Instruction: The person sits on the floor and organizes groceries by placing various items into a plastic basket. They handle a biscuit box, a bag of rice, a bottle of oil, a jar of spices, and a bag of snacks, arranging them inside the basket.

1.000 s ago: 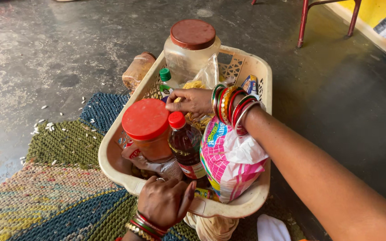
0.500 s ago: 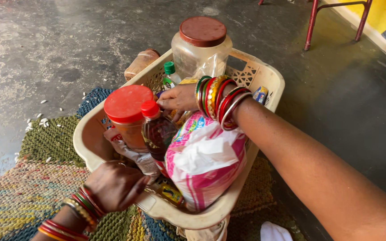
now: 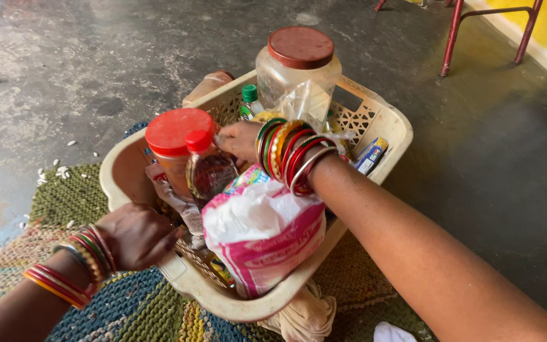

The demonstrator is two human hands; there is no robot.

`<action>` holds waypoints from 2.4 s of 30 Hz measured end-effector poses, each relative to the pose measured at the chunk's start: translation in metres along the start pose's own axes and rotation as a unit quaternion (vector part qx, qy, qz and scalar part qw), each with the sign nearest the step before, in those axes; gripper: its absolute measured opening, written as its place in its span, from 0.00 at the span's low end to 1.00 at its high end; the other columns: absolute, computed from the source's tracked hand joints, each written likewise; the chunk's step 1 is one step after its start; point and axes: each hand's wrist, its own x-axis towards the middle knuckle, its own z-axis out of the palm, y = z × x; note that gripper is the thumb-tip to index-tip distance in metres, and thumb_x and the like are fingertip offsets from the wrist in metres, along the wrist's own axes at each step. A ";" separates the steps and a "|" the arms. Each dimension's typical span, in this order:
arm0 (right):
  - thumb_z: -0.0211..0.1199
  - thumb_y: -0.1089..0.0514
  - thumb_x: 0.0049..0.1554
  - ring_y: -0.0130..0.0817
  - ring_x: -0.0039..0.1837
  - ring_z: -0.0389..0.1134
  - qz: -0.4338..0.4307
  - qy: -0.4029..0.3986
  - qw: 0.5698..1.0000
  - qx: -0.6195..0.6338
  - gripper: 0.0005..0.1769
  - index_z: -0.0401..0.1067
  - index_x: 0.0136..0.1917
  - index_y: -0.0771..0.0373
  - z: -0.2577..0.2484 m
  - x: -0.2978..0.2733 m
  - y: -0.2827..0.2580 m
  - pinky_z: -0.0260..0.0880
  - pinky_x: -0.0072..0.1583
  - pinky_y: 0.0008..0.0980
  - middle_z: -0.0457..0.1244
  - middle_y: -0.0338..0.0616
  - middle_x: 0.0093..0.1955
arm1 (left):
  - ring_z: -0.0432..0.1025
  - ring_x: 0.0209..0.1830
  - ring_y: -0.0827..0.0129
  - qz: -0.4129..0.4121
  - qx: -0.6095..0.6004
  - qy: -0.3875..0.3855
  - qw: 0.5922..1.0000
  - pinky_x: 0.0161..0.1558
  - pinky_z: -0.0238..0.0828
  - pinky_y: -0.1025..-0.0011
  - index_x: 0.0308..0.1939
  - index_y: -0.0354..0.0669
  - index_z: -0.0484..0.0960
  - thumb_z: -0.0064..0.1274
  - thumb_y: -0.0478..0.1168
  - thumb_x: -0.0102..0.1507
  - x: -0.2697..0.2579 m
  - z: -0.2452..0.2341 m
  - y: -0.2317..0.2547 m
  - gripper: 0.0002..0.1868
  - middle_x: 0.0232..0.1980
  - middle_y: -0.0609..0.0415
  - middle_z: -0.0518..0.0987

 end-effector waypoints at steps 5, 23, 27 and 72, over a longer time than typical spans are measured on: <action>0.56 0.43 0.59 0.39 0.50 0.74 -0.011 0.019 0.985 -0.172 0.23 0.76 0.63 0.52 -0.004 -0.013 -0.003 0.73 0.53 0.37 0.73 0.46 0.49 | 0.75 0.29 0.47 -0.019 -0.029 0.061 0.998 0.41 0.71 0.51 0.26 0.44 0.80 0.42 0.50 0.66 -0.004 0.013 0.025 0.20 0.24 0.43 0.78; 0.66 0.48 0.58 0.55 0.73 0.59 -0.077 0.355 0.863 -0.351 0.26 0.70 0.67 0.57 -0.104 -0.095 0.041 0.61 0.69 0.50 0.58 0.49 0.73 | 0.50 0.79 0.41 -0.542 -0.235 0.435 0.679 0.77 0.49 0.57 0.76 0.44 0.56 0.55 0.24 0.46 0.036 0.047 0.066 0.53 0.80 0.37 0.49; 0.64 0.42 0.61 0.54 0.72 0.62 -0.091 0.382 0.891 -0.227 0.41 0.54 0.78 0.63 -0.102 -0.095 0.065 0.65 0.68 0.47 0.52 0.54 0.77 | 0.52 0.78 0.39 -0.530 -0.227 0.468 0.669 0.76 0.49 0.59 0.79 0.37 0.50 0.56 0.23 0.47 0.036 0.065 0.055 0.56 0.78 0.34 0.52; 0.52 0.34 0.64 0.49 0.53 0.70 0.071 0.269 0.921 -0.272 0.29 0.75 0.50 0.62 -0.033 -0.155 0.054 0.70 0.56 0.49 0.67 0.52 0.51 | 0.67 0.68 0.38 -0.567 -0.221 0.320 0.726 0.69 0.65 0.55 0.84 0.40 0.43 0.73 0.45 0.47 0.008 0.065 -0.056 0.69 0.72 0.29 0.66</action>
